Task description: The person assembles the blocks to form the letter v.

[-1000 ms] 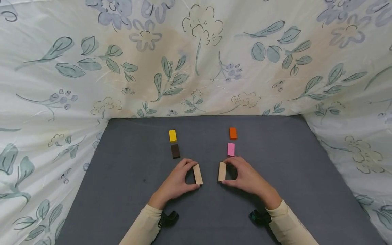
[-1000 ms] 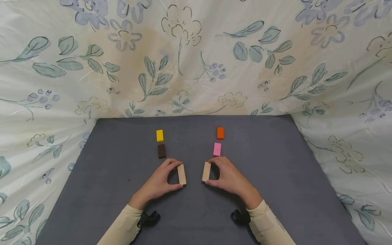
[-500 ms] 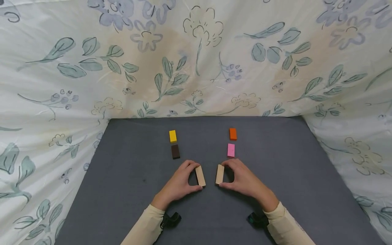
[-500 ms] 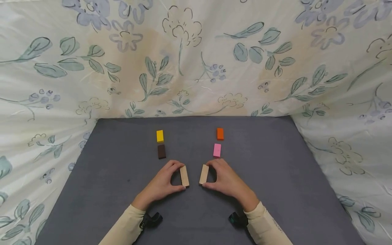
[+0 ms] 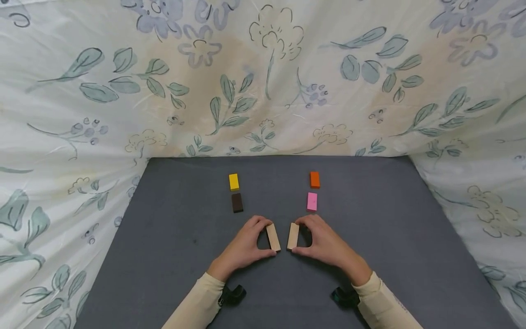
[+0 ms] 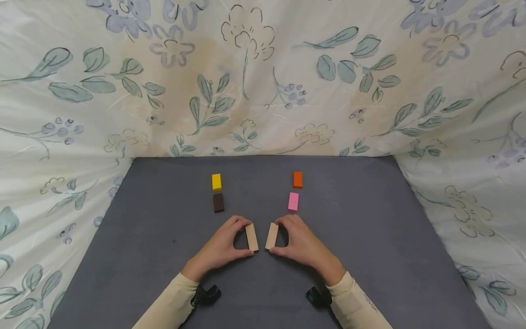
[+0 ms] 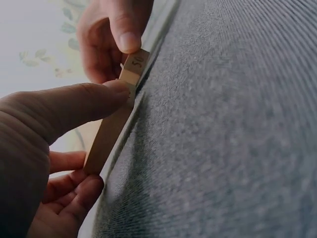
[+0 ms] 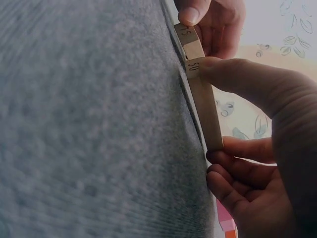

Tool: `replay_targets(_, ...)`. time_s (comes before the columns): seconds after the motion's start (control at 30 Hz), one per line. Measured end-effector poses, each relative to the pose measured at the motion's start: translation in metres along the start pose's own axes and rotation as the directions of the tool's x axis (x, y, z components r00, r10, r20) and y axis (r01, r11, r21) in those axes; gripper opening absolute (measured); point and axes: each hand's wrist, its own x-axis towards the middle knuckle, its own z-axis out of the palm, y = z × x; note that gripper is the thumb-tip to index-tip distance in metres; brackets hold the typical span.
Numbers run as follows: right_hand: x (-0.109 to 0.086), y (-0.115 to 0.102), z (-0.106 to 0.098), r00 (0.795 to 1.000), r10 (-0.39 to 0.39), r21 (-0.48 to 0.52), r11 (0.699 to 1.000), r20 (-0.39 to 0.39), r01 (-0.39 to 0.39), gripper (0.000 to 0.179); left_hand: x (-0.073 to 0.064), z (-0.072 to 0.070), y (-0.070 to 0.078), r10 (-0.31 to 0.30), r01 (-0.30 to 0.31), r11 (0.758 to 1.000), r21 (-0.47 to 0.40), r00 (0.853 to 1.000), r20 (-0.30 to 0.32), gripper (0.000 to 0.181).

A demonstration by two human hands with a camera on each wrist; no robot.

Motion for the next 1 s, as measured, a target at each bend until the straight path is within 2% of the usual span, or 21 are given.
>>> replay_targets(0.27, 0.0006, -0.0011, 0.003, 1.0, 0.008, -0.016, 1.0, -0.005, -0.008, 0.068, 0.0023, 0.0039, 0.0019, 0.04, -0.039, 0.999, 0.019, 0.999, -0.023, 0.07)
replay_targets(1.0, 0.0035, -0.0042, 0.0071, 0.999, -0.012, -0.038, 0.999, -0.029, 0.011, 0.069, 0.0061, 0.0046, 0.0035, 0.021, -0.019, 0.997, 0.073, 1.0, -0.023, 0.074)
